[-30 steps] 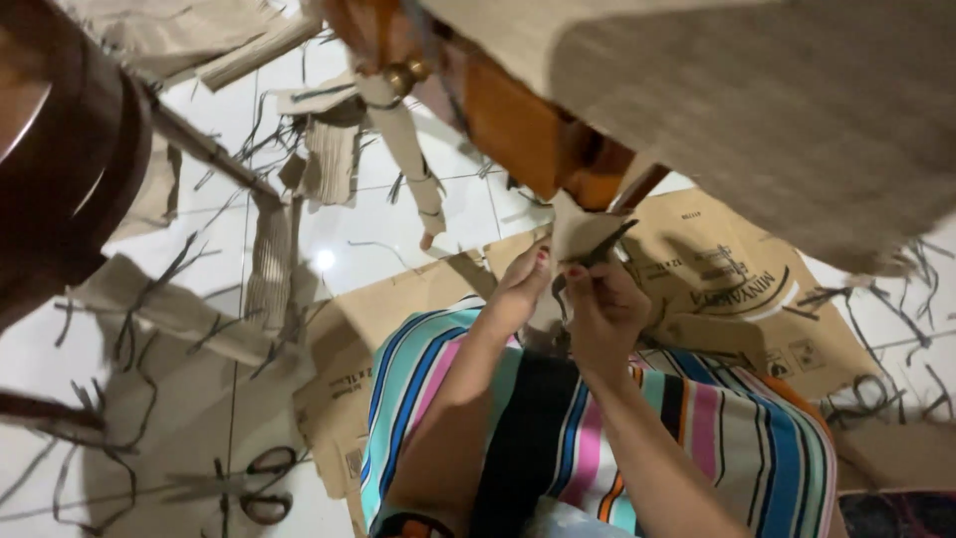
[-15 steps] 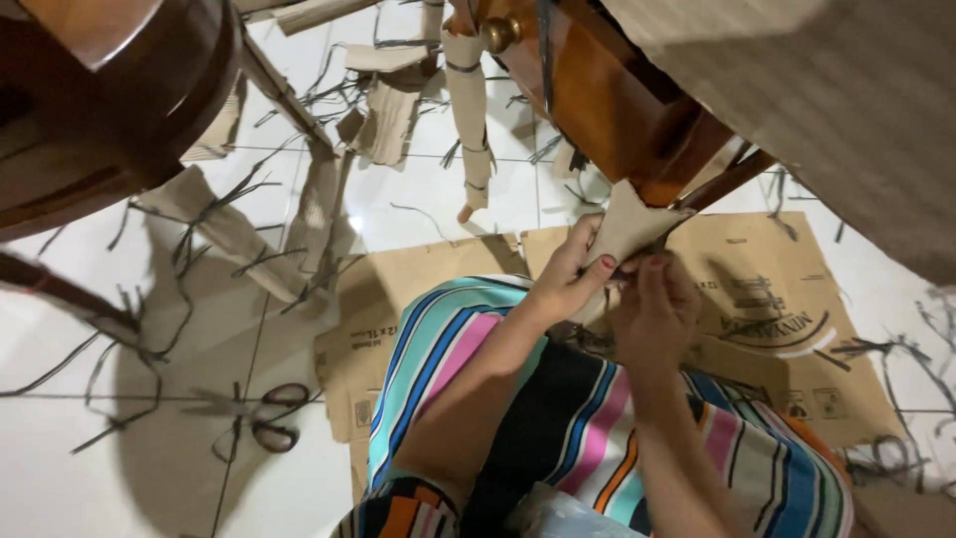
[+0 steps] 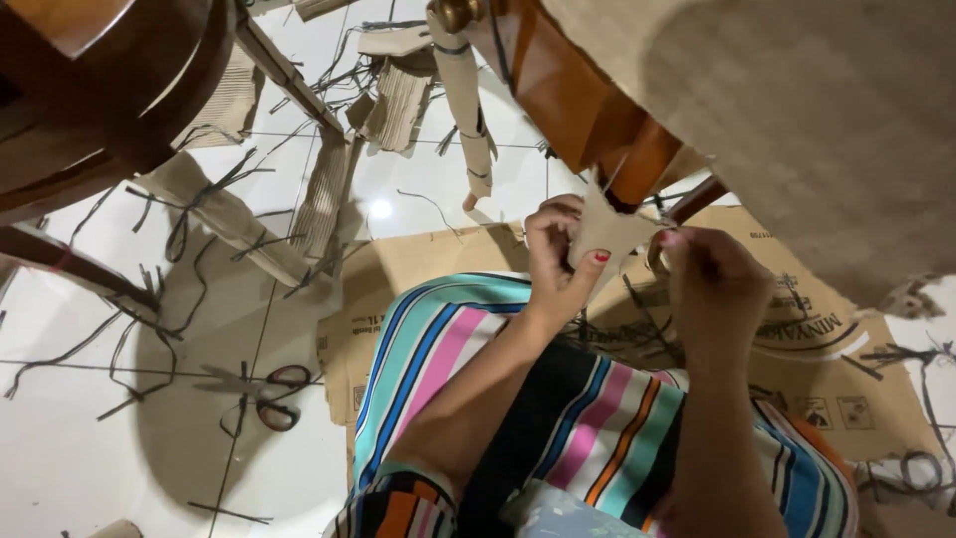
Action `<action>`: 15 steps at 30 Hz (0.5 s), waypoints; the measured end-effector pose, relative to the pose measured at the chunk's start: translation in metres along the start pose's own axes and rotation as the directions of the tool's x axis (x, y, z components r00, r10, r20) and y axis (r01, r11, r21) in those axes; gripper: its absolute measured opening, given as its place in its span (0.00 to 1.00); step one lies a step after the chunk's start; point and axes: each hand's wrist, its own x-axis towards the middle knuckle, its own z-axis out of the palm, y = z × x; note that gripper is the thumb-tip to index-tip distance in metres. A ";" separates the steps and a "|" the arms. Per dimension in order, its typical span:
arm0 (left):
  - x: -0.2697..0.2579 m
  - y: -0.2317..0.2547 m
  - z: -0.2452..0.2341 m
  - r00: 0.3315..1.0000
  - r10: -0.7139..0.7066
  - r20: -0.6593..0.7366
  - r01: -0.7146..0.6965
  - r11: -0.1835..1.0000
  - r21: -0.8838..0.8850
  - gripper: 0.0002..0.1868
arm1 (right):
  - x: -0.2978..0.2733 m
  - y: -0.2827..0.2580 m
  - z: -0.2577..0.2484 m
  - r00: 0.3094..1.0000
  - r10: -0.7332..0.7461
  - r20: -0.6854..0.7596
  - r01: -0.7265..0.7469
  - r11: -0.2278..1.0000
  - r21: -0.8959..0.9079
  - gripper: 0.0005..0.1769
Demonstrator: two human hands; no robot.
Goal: Wrapping wooden table legs with protective cardboard and securing them with plastic ties using scissors.
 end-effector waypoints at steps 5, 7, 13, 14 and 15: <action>-0.001 0.008 -0.001 0.993 0.058 -0.100 -0.060 0.998 -0.016 0.15 | 0.016 -0.020 0.020 0.990 -0.117 0.073 0.116 0.993 0.017 0.08; -0.005 0.005 -0.003 0.989 -0.039 -0.144 0.031 0.998 -0.063 0.13 | 0.028 -0.026 0.025 0.983 -0.103 0.154 0.098 0.994 0.042 0.09; 0.001 0.006 -0.006 0.896 -0.394 -0.205 0.347 0.909 -0.231 0.09 | 0.046 -0.042 0.030 0.929 -0.174 0.326 0.155 0.984 0.085 0.11; 0.002 0.003 -0.006 0.877 -0.457 -0.148 0.380 0.849 -0.368 0.17 | 0.047 -0.049 0.028 0.918 -0.182 0.353 0.155 0.982 0.106 0.11; 0.006 0.006 -0.007 0.878 -0.456 -0.145 0.380 0.849 -0.367 0.17 | 0.048 -0.026 0.026 0.919 -0.184 0.350 0.156 0.982 0.106 0.11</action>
